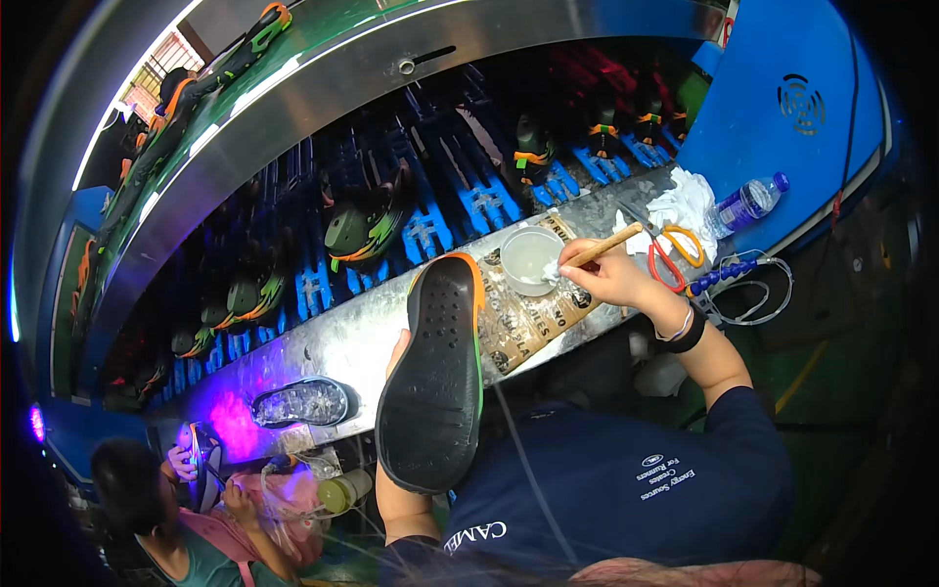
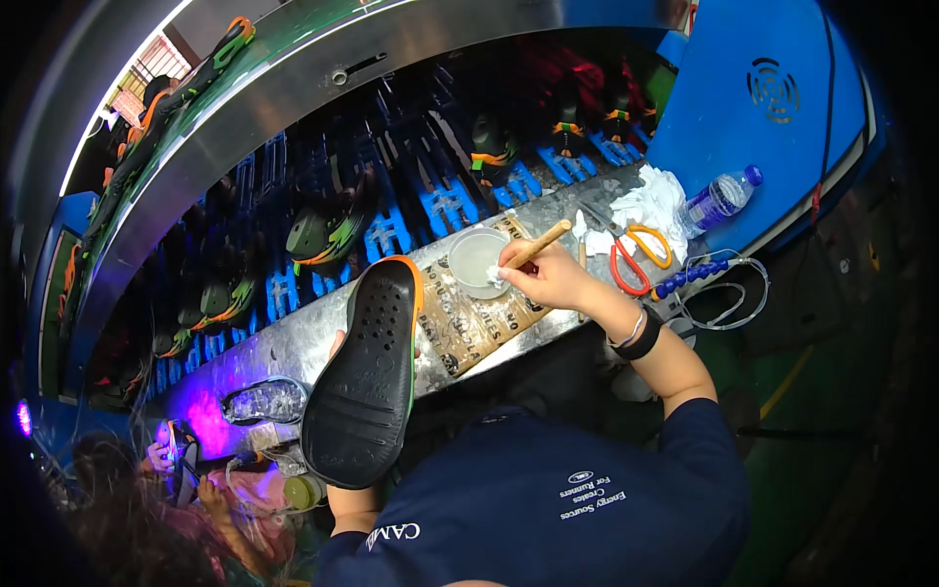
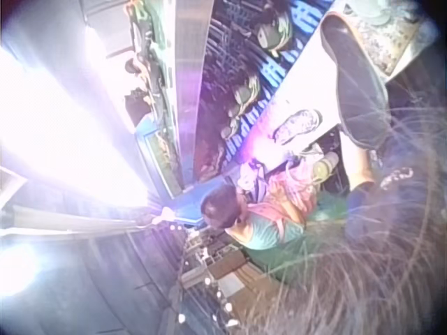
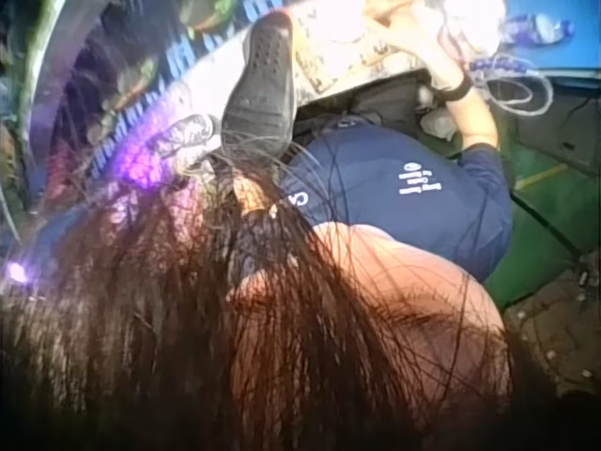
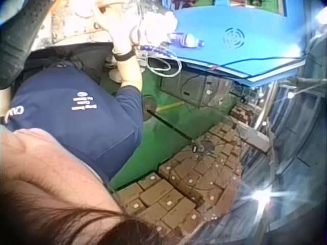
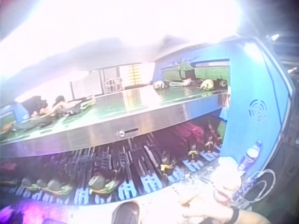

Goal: Applying adhesive to the edges of shoe soles using a brush and placing them onto a conveyor belt for assembly.

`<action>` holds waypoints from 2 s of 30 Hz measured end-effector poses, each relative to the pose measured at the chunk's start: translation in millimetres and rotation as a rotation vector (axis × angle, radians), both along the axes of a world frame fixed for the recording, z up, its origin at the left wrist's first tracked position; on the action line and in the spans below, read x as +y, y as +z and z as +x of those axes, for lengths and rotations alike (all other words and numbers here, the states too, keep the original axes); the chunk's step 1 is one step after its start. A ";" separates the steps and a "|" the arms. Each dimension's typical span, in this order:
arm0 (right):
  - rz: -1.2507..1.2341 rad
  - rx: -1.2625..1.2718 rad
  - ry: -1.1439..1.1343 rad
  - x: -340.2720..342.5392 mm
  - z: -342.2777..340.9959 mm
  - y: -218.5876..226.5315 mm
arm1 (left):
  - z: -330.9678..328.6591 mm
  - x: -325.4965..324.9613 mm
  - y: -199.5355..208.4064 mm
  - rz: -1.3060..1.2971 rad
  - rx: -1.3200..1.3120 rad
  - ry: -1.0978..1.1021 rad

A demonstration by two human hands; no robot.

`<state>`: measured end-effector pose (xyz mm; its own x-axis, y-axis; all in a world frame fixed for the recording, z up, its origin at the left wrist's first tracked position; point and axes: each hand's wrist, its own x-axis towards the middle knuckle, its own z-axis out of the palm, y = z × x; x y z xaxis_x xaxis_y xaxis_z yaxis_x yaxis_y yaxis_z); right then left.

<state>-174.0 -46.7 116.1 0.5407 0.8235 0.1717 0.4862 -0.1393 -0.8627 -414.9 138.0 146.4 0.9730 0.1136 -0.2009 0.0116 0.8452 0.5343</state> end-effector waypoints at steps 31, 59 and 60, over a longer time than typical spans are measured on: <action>0.481 -0.187 -0.035 32.5 -37.2 35.2 | 25.6 -21.4 13.5 0.251 0.094 -0.043; 0.461 -0.004 -0.068 17.8 -62.1 24.6 | 31.0 -15.4 24.7 0.279 0.111 -0.014; 0.464 0.021 -0.056 17.5 -63.5 26.2 | 31.2 -13.9 22.2 0.285 0.094 -0.031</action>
<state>-237.6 -29.2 142.3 0.5895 0.6316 0.5036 0.4711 0.2376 -0.8494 -383.8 124.1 168.6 0.9557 0.1484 -0.2542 0.0957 0.6600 0.7451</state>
